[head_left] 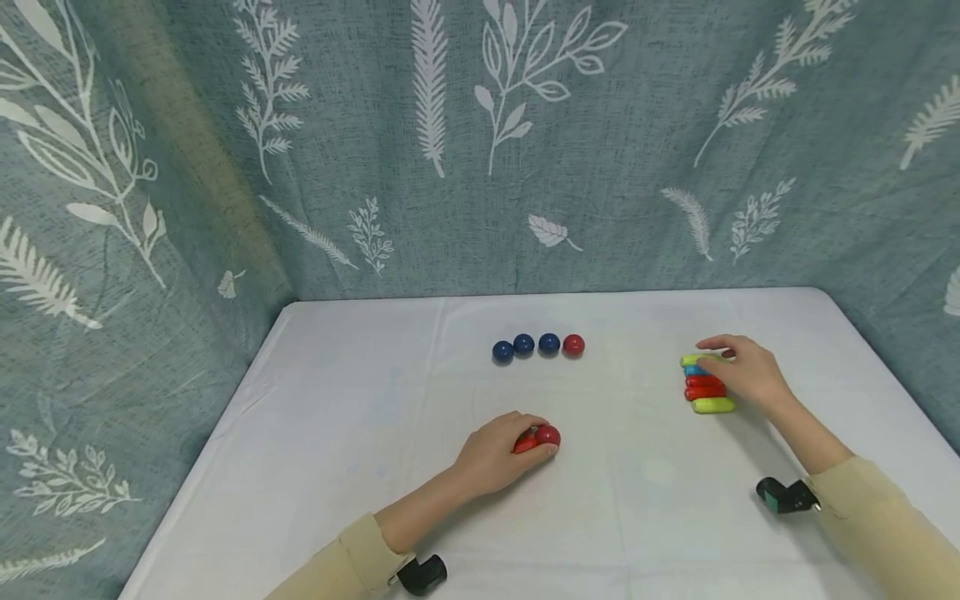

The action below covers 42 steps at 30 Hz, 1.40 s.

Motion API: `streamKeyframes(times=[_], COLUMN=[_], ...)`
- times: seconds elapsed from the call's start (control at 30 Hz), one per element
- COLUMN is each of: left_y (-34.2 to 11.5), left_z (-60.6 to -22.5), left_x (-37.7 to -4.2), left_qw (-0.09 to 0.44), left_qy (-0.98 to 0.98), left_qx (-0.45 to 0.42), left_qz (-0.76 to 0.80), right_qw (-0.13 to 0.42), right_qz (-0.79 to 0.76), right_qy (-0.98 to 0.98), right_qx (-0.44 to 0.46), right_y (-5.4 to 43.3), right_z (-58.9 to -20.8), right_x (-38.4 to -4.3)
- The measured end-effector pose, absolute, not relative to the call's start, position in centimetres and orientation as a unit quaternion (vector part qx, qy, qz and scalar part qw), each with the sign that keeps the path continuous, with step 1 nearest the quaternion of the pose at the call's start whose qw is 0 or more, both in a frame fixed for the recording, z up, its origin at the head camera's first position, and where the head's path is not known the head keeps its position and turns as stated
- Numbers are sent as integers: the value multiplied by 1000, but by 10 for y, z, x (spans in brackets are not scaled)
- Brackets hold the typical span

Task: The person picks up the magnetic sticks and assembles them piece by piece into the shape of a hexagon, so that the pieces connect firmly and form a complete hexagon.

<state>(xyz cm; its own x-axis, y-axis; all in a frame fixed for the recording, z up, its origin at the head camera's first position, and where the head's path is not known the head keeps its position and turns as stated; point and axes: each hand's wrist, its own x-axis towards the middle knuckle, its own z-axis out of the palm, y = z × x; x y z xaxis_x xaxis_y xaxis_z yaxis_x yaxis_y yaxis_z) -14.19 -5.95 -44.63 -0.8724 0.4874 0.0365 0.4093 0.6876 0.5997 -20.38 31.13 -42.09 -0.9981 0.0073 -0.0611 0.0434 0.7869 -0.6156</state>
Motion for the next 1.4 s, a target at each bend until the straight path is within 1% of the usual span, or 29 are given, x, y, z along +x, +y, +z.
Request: streamKeyframes(times=[0.23,0.37,0.53,0.77,0.9,1.4], left_y=[-59,-59,-59,-59,-60,-64], left_z=[-448,-449,-451,-450,-450,-448], left_x=[-141,-141,-141,-140,-140,-140], left_qw=[60,58,57,58,60,73], left_qy=[916,916,917,917,918,917], left_qx=[247,248,249,251,251,243], left_qz=[309,309,306,304,302,307], right_qw=[59,60,52,44,37,68], right_qz=[-334,-323,-304,-305,-296,-330], right_qy=[940,945,950,942,939,900], right_qx=[16,0,-43,-134,-171,-276], right_y=[313,306,293,268,256,209], right_z=[-423,-425,-431,-432,-435,-441], right_x=[-213,-219,-222,-216,-213,-188])
